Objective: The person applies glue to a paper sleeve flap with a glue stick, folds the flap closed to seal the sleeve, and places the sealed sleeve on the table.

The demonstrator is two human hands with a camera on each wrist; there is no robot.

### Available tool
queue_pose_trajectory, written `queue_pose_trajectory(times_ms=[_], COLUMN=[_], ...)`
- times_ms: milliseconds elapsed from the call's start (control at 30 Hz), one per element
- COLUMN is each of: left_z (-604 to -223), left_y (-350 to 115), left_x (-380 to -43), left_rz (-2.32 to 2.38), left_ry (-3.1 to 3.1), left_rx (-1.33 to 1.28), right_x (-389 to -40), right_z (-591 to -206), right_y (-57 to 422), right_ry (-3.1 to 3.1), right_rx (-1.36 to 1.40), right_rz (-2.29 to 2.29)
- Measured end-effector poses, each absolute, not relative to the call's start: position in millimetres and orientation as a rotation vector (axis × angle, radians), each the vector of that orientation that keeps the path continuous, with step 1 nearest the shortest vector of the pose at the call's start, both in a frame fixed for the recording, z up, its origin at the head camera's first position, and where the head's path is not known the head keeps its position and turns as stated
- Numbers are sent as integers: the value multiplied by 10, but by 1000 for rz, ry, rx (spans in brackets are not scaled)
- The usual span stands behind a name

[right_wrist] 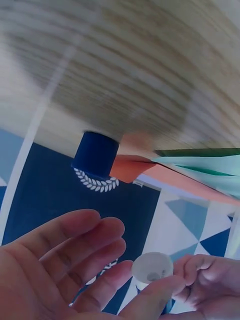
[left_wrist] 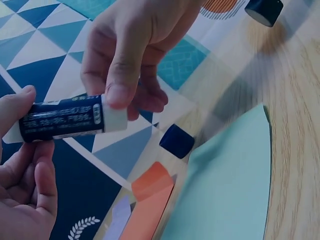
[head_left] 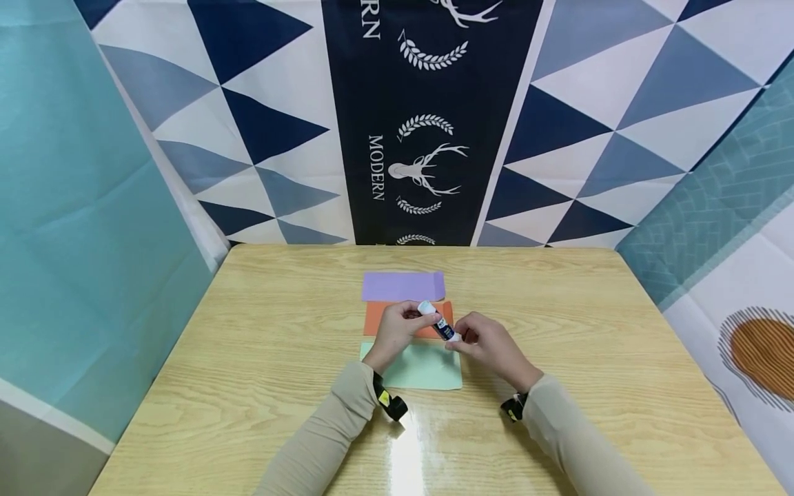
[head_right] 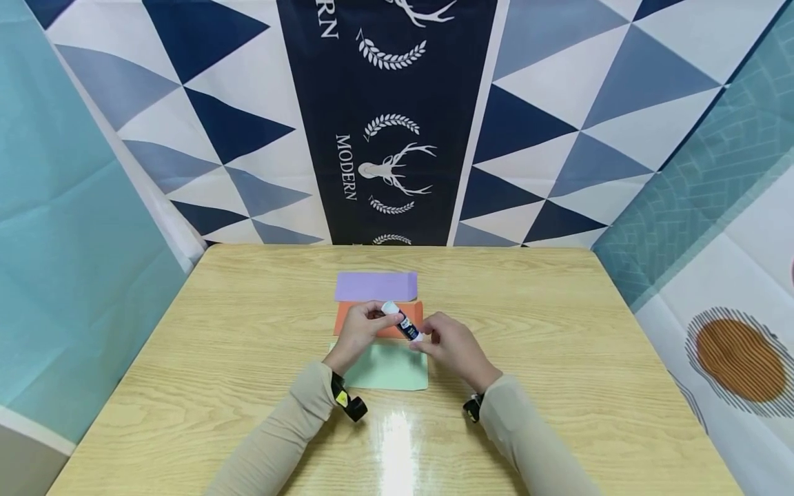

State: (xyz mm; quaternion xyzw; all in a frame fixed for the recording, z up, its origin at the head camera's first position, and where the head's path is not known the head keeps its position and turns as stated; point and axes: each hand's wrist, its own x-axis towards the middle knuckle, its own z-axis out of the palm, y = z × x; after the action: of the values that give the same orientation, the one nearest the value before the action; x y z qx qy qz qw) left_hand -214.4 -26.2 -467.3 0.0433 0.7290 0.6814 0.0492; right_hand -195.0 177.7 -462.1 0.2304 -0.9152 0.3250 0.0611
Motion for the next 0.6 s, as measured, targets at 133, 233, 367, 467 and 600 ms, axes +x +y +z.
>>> queue_pose_trajectory(times_ms=[133, 233, 367, 467, 600], left_z=[-4651, -4640, -4635, -4634, -4639], left_y=[-221, -216, -236, -261, -280], left_x=[-2128, -2120, -2123, -2134, -2148], left_rz=[2095, 2091, 2106, 2146, 2180], left_ry=[2259, 2280, 2258, 2198, 2158], left_rx=[119, 115, 126, 162, 189], right_x=[-1931, -1937, -1964, -1981, -1978], right_z=[-4596, -4591, -4596, -4599, -4601], right_y=[1757, 1749, 1769, 1797, 1814], right_ry=[-2767, -2770, -2816, -2865, -2888], right_rx=[718, 735, 785, 828, 836], right_rz=[941, 966, 1099, 1283, 1469])
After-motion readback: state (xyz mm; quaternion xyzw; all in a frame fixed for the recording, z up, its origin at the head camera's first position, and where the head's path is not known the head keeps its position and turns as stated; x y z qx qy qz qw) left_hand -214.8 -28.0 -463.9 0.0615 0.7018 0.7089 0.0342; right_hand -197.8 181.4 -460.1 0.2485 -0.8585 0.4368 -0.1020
